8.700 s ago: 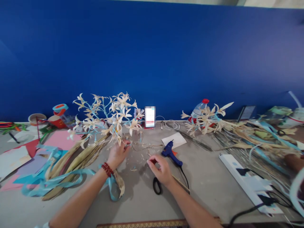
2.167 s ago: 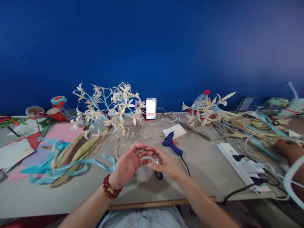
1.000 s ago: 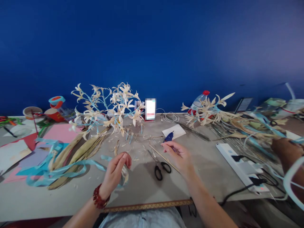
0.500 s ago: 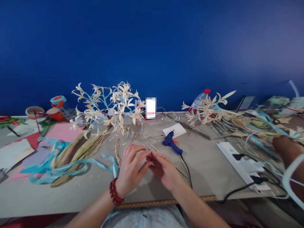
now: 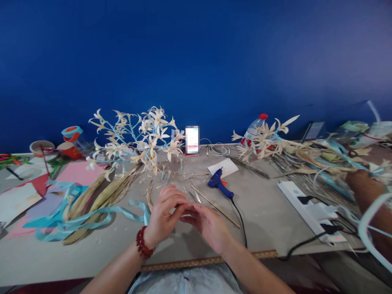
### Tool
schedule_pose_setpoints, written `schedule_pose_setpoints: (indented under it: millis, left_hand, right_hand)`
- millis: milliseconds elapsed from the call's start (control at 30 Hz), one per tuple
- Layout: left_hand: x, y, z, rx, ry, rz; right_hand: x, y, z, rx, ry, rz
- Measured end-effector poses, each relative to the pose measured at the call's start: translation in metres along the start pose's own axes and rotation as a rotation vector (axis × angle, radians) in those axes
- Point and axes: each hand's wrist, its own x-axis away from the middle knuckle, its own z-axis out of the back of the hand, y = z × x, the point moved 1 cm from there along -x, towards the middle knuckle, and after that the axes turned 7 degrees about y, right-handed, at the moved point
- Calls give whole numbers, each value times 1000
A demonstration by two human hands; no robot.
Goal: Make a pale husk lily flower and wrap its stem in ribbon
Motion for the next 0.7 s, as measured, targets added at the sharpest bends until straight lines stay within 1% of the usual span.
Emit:
schedule_pose_setpoints:
  millis: [67,133,267,367,467,600,667,700]
  left_hand:
    - [-2,0,2,48,43,86]
    - [-4,2,3,47,63,90]
    - [-4,8,0,11,-3,-37]
    - [-1,10,-3,-19,-50,-116]
    - [2,9,-6,-69,-95,-184]
    - [5,10,-6,-117,-115,-265]
    - [6,11,-7,-106,-122,-274]
    - [6,11,-8,-89,-116,-256]
  right_hand:
    - [-1,2,1,69,-15,4]
    - [-2,5,4,125,6,31]
    - [-4,15,9,149,79,84]
    - [-4,17,7,107,102,74]
    - [-3,18,2,20,93,-8]
    - [-1,20,-3,-122,10,-179]
    - [-1,21,-4,-165,6,-228]
    - [0,21,-5,-175,8,-247]
